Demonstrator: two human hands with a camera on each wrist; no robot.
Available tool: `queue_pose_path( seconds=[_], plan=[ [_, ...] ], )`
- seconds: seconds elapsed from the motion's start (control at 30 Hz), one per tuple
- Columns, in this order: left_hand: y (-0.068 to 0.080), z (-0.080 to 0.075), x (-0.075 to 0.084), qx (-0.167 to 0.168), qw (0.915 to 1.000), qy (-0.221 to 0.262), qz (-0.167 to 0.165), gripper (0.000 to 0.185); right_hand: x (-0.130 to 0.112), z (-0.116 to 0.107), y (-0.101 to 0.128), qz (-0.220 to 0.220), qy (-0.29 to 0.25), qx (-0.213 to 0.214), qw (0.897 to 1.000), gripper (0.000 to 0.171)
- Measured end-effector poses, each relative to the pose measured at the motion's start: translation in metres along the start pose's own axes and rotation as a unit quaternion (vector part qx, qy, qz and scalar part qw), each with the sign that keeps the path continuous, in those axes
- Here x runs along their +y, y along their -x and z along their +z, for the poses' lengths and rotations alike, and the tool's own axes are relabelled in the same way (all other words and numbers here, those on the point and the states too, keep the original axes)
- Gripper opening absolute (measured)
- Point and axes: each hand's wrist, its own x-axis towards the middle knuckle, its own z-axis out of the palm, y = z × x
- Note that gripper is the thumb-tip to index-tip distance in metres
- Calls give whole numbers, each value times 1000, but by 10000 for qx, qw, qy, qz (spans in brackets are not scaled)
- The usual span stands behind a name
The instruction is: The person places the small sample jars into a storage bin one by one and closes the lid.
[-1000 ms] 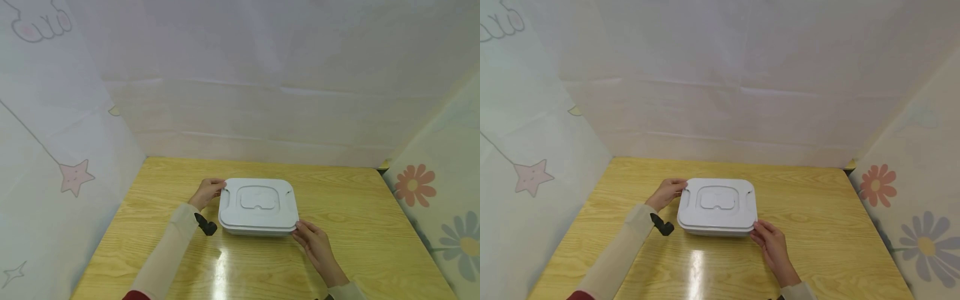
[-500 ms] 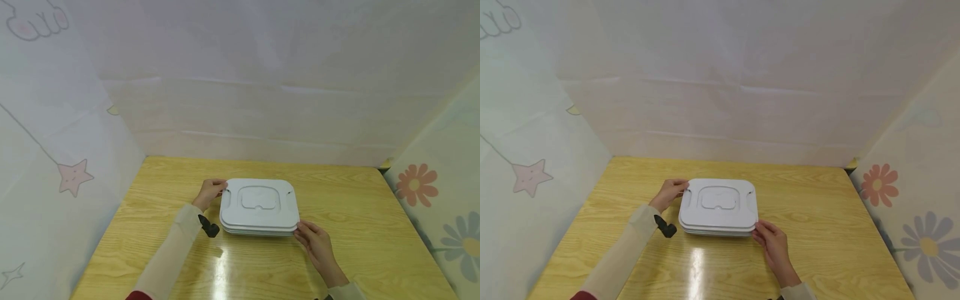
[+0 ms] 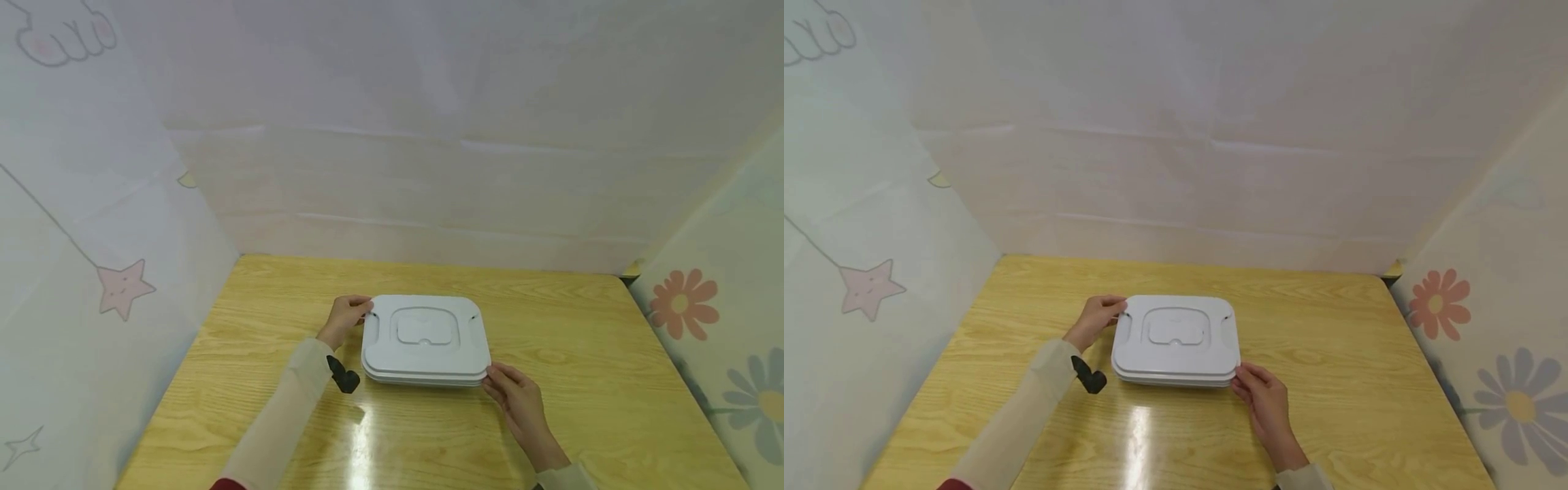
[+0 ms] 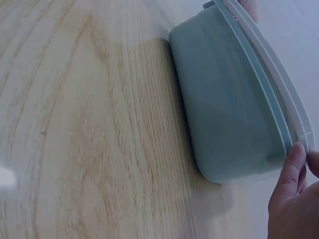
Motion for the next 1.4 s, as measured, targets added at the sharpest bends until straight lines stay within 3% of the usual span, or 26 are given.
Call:
queue_pose_path(
  seconds=[0.47,0.83,0.97,1.07,1.17,1.4],
  plan=[
    [5,-1,-4,32,9999,-56,117,32,4,-1,0,-102,197,8,9998,14],
    [8,-7,-4,-136,9994,-254,204,33,-1,-5,-8,-293,720,36,9970,8],
    [9,-15,-1,-230,9977,-510,373,35,-12,-10,-14,-495,1242,35,9910,11],
    [9,-24,3,-308,9947,-801,574,39,-26,-16,-20,-676,1893,11,9796,28],
    [10,-33,10,-291,9873,-1316,844,44,-42,-20,-28,-950,2609,-88,9606,43],
    [8,-49,25,-242,9716,-2026,1195,56,-79,-22,-52,-1735,4265,-562,8859,62]
  ],
)
